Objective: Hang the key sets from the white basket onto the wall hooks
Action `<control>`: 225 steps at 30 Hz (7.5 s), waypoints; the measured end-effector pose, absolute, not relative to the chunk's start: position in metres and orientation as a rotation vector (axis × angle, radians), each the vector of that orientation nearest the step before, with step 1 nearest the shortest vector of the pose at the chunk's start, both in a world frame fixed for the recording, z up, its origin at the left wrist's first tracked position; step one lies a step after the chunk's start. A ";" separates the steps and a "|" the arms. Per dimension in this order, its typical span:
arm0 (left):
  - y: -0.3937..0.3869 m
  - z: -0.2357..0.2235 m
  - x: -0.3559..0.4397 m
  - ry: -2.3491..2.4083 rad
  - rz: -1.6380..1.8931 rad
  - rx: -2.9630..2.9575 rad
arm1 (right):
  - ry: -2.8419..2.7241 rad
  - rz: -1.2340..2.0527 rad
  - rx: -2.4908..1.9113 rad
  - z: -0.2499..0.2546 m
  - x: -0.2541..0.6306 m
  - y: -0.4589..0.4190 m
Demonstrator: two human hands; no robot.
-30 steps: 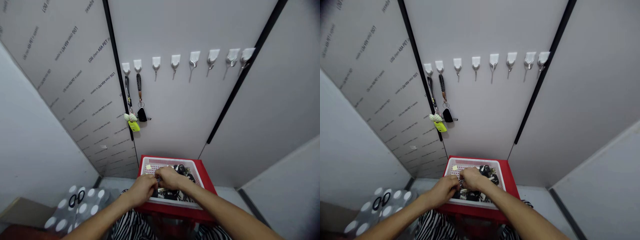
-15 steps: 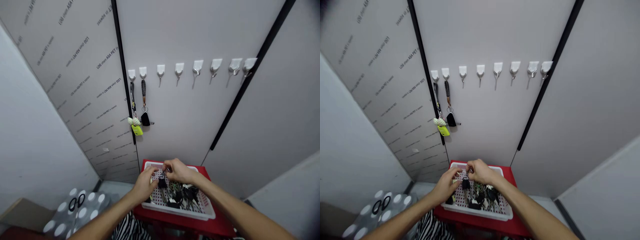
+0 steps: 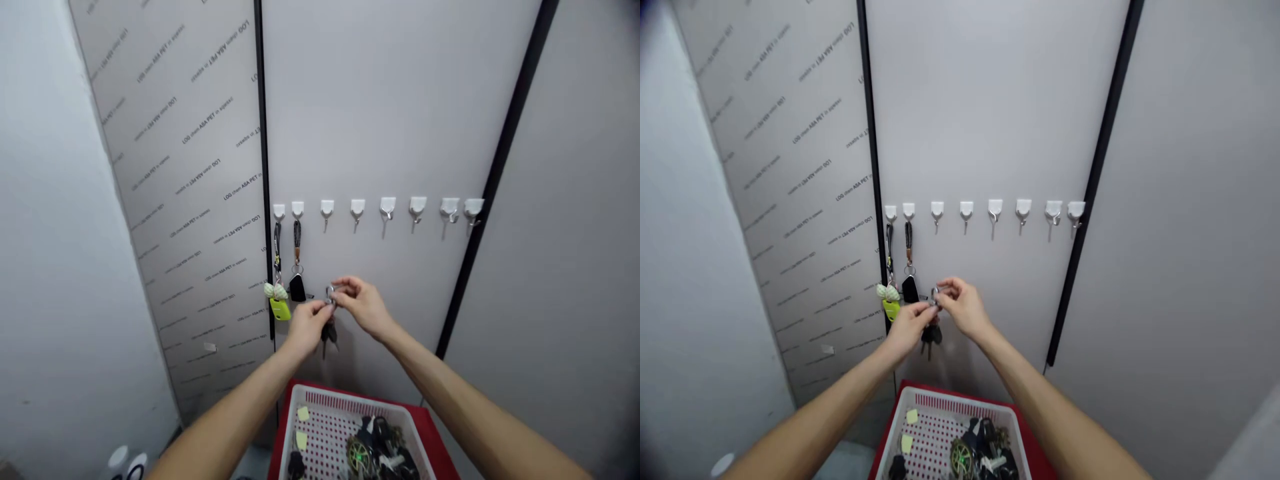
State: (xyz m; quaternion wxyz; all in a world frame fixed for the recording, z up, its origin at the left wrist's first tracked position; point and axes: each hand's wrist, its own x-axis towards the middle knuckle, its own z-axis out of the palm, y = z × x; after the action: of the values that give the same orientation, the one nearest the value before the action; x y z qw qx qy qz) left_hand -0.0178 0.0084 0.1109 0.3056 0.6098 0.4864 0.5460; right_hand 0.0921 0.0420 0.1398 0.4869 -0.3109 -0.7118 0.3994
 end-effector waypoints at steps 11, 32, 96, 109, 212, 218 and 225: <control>0.063 0.210 -0.023 1.678 1.613 1.745 | -1.629 0.499 -0.747 0.226 0.066 0.089; -0.006 0.084 -0.023 1.553 1.164 2.192 | -2.062 0.513 -1.118 0.093 0.132 0.048; -0.029 0.053 -0.014 1.233 1.324 1.204 | -1.681 1.589 -0.795 0.044 0.123 -0.016; -0.028 0.043 -0.006 1.094 1.111 1.428 | -1.455 1.644 -0.765 0.059 0.123 -0.011; -0.023 0.043 0.027 0.772 1.397 0.839 | -1.711 1.325 -1.061 0.013 0.125 -0.015; -0.016 0.054 0.021 0.790 1.508 0.794 | -1.771 1.103 -1.116 0.039 0.138 -0.006; 0.001 0.106 0.030 0.930 1.395 1.237 | -1.938 0.705 -1.067 0.131 0.166 0.024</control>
State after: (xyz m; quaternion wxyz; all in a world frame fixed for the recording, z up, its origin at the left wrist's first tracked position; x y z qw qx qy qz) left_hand 0.0300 0.0006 0.1062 0.5047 0.5125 0.3852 0.5782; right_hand 0.1660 0.0241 0.1312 0.3983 -0.4214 -0.7656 0.2787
